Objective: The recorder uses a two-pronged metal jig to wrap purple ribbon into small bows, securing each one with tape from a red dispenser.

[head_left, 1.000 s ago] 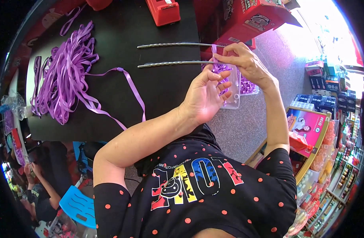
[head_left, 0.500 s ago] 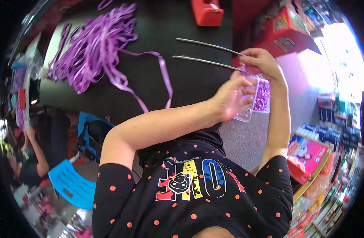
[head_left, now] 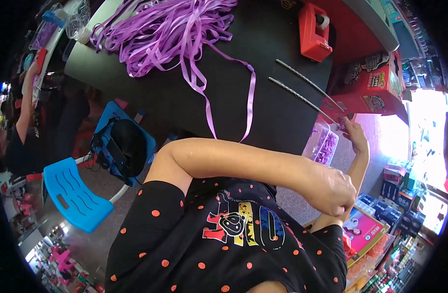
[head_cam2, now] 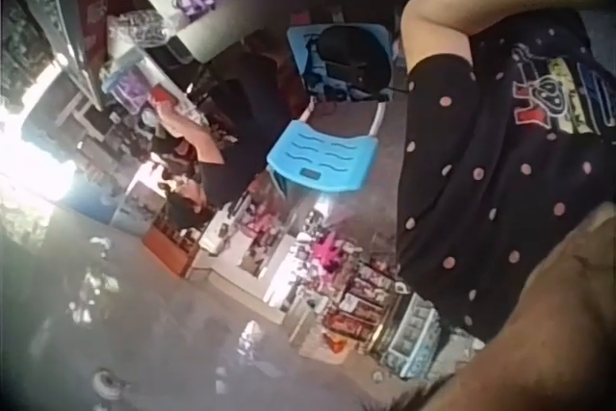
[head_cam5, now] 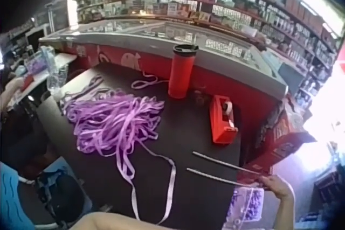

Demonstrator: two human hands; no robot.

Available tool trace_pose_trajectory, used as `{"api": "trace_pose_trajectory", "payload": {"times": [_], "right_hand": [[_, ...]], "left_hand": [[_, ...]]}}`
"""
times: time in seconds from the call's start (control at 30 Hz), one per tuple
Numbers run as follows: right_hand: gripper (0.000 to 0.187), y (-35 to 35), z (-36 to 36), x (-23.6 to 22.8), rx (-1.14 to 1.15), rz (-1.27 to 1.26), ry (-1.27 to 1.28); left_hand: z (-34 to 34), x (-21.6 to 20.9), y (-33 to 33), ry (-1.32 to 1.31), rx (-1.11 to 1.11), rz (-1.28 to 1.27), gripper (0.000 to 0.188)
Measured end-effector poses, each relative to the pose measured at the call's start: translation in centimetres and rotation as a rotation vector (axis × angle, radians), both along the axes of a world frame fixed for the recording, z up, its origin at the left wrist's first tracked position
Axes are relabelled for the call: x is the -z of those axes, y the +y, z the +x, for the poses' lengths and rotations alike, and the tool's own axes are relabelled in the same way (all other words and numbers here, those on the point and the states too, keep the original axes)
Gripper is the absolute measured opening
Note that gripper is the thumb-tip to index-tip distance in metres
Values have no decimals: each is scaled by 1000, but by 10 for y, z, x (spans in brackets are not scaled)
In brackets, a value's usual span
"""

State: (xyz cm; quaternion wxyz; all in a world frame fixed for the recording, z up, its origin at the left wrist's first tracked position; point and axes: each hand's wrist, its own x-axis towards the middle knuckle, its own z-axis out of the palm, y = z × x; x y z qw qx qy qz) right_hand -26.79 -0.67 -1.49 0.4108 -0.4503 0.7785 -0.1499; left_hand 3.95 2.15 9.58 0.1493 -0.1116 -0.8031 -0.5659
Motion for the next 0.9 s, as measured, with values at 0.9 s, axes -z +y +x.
{"api": "trace_pose_trajectory", "payload": {"times": [0.9], "right_hand": [[19,52,259,-70,-466,-703,-119]], "left_hand": [[208,68,-123,-381,-1383,-854,22]]}}
